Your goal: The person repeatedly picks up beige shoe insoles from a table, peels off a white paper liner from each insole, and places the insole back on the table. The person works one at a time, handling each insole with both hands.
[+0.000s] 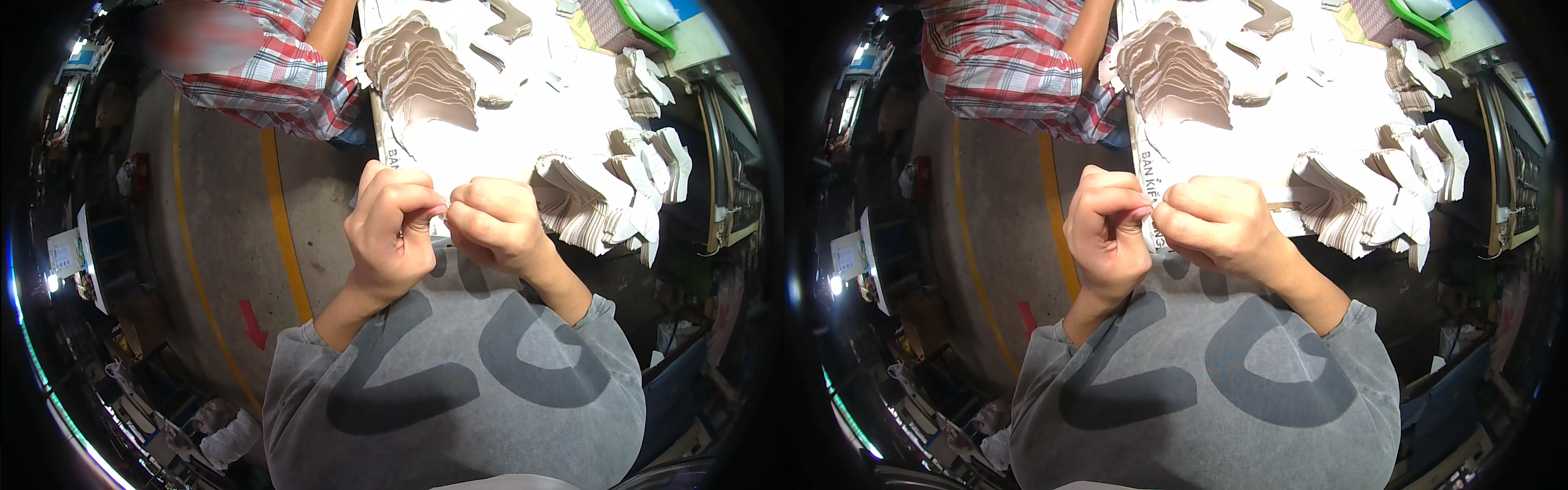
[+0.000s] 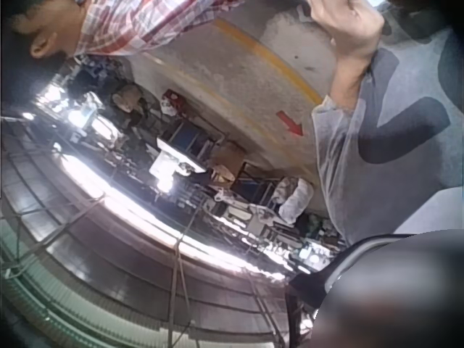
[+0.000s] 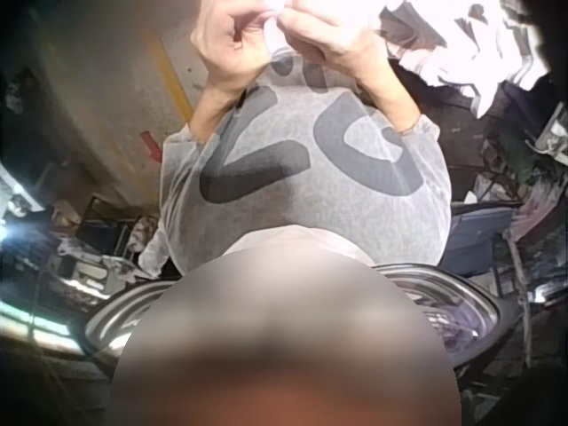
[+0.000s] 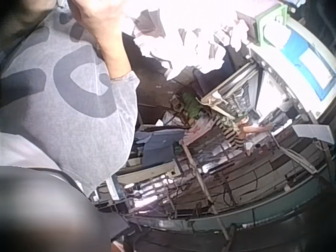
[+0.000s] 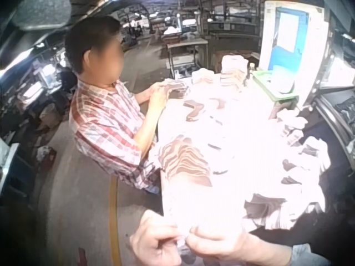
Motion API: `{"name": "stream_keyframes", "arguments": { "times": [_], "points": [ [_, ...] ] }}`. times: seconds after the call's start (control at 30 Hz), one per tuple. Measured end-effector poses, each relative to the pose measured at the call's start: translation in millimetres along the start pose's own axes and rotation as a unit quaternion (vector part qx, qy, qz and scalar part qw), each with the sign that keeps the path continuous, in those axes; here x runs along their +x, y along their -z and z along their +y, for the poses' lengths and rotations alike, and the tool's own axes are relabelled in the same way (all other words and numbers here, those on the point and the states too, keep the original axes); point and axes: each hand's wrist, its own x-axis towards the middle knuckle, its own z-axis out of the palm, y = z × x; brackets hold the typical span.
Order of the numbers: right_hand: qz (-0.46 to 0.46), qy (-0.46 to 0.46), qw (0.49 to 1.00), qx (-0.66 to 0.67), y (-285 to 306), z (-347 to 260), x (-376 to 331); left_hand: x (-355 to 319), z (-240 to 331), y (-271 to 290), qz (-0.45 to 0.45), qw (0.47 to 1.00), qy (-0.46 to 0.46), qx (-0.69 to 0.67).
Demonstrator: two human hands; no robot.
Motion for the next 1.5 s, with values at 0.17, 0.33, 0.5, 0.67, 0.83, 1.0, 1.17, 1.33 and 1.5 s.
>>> {"name": "stream_keyframes", "arguments": {
  "times": [0.17, 0.33, 0.5, 0.67, 0.83, 1.0, 1.17, 1.33, 1.5],
  "points": [
    [0.034, -0.02, 0.998, 0.05, -5.8, -1.3, 0.0, 3.8, 0.5, 2.3, -0.014, 1.0, 0.007, -0.024],
    [0.032, -0.033, 0.993, 0.106, -6.0, -1.5, -2.6, 3.3, -0.6, 3.0, -0.016, 0.999, 0.01, -0.048],
    [0.005, -0.07, 0.985, 0.158, 3.4, 2.1, -1.3, 4.1, -3.8, 5.8, -0.044, 0.995, 0.014, -0.084],
    [-0.06, -0.053, 0.972, 0.219, 8.7, 4.8, 3.4, 4.2, -6.9, 3.7, -0.053, 0.989, 0.059, -0.123],
    [-0.005, -0.145, 0.963, 0.225, 3.9, -2.6, 2.6, 0.6, -5.0, 3.8, -0.031, 0.987, 0.078, -0.138],
    [0.013, -0.131, 0.972, 0.194, 5.1, 1.2, 5.6, -1.2, -4.9, -0.8, 0.021, 0.964, 0.147, -0.221],
    [-0.011, -0.146, 0.974, 0.172, 11.7, -1.9, 4.8, -4.4, -6.7, -0.8, 0.009, 0.979, 0.148, -0.14],
    [-0.001, -0.099, 0.985, 0.143, 10.8, -0.4, 4.1, -5.1, -12.4, 1.4, -0.006, 0.993, 0.085, -0.083],
    [0.013, -0.135, 0.981, 0.139, 6.5, -7.6, 3.8, -4.6, -10.6, -1.0, -0.015, 0.995, 0.08, -0.059]
  ]
}}
